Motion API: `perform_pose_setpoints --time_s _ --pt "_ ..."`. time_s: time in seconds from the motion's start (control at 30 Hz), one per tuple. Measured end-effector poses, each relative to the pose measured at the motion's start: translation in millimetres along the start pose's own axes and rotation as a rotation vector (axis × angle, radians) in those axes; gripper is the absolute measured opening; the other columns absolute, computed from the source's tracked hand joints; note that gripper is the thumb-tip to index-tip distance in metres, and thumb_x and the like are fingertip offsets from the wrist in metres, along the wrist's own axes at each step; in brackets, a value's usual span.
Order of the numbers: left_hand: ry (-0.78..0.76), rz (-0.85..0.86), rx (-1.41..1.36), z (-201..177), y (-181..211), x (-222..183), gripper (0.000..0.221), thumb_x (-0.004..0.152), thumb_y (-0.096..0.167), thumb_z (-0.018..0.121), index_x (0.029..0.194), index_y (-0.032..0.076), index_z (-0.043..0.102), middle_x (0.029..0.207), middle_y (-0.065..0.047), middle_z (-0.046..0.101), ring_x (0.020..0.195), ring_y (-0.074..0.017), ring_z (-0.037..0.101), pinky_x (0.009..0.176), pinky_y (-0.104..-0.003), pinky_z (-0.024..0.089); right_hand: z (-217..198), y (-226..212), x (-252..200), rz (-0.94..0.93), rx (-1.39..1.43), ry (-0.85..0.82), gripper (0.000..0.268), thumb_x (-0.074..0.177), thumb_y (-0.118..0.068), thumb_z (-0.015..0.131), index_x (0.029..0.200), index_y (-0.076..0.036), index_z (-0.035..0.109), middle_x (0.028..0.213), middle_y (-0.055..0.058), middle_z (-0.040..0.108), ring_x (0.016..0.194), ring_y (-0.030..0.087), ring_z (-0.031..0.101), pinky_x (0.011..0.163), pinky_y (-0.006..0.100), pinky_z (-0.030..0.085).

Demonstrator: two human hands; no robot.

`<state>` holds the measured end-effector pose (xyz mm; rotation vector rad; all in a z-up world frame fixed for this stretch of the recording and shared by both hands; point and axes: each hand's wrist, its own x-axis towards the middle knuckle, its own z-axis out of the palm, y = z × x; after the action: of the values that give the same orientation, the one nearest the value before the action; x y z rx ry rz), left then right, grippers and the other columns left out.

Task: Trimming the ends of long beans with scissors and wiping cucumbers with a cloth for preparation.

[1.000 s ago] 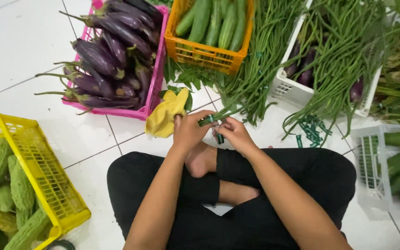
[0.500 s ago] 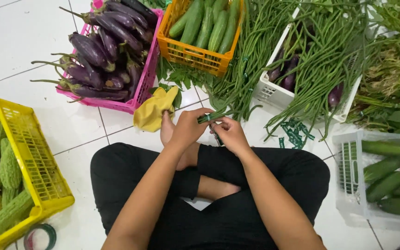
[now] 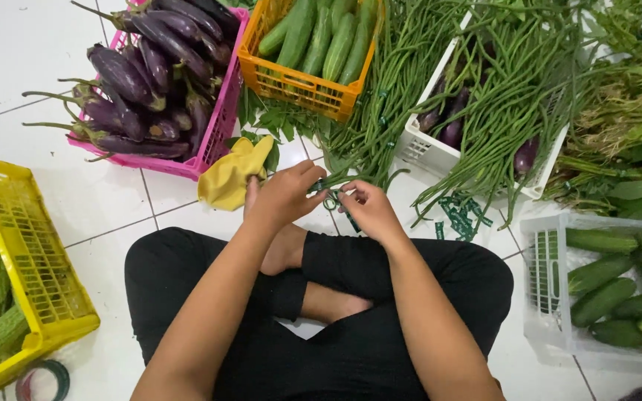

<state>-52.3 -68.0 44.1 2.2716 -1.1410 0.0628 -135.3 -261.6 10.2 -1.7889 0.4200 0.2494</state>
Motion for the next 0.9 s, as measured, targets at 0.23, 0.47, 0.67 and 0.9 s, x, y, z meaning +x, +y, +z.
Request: perform_pose_setpoints --time_s 0.23,0.47,0.67,0.9 --pt "-0.064 -0.087 0.644 -6.2 21.9 -8.9 0.014 0.085 0.012 0.065 0.097 0.018 0.060 0.068 0.000 0.064 0.061 -0.0204 0.070 0.056 -0.032 0.059 -7.9 -18.0 -15.8 -0.008 -0.110 -0.169 0.031 0.093 -0.018 0.061 0.116 0.001 0.069 0.084 0.020 0.073 0.077 0.026 0.063 0.073 0.039 0.050" --pt "-0.183 -0.629 -0.285 50.5 -14.1 -35.4 0.025 0.106 0.023 0.051 0.115 0.003 0.063 0.075 -0.008 0.065 0.067 -0.0246 0.071 0.063 -0.037 0.060 -31.1 -44.9 -40.5 -0.046 -0.244 -0.414 0.023 0.093 -0.015 0.060 0.108 -0.002 0.072 0.081 0.017 0.075 0.071 0.028 0.065 0.069 0.040 0.053" --pt "-0.120 -0.999 -1.326 37.1 23.7 -35.6 0.031 0.106 0.028 0.051 0.118 0.000 0.056 0.073 -0.003 0.044 0.053 -0.0137 0.050 0.043 -0.025 0.045 -65.8 -63.8 -61.5 0.016 -0.301 -0.428 0.020 0.093 -0.012 0.058 0.103 -0.002 0.071 0.080 0.018 0.077 0.068 0.027 0.064 0.068 0.040 0.053" --pt "-0.056 -0.620 -1.145 -6.6 87.2 24.2 0.021 0.103 0.019 0.056 0.093 0.001 0.059 0.053 -0.010 0.054 0.043 -0.0167 0.055 0.040 -0.027 0.047 -92.5 -54.8 -61.8 0.070 -0.228 -0.354 0.020 0.094 -0.012 0.059 0.106 -0.003 0.072 0.077 0.016 0.077 0.065 0.023 0.061 0.064 0.037 0.051"
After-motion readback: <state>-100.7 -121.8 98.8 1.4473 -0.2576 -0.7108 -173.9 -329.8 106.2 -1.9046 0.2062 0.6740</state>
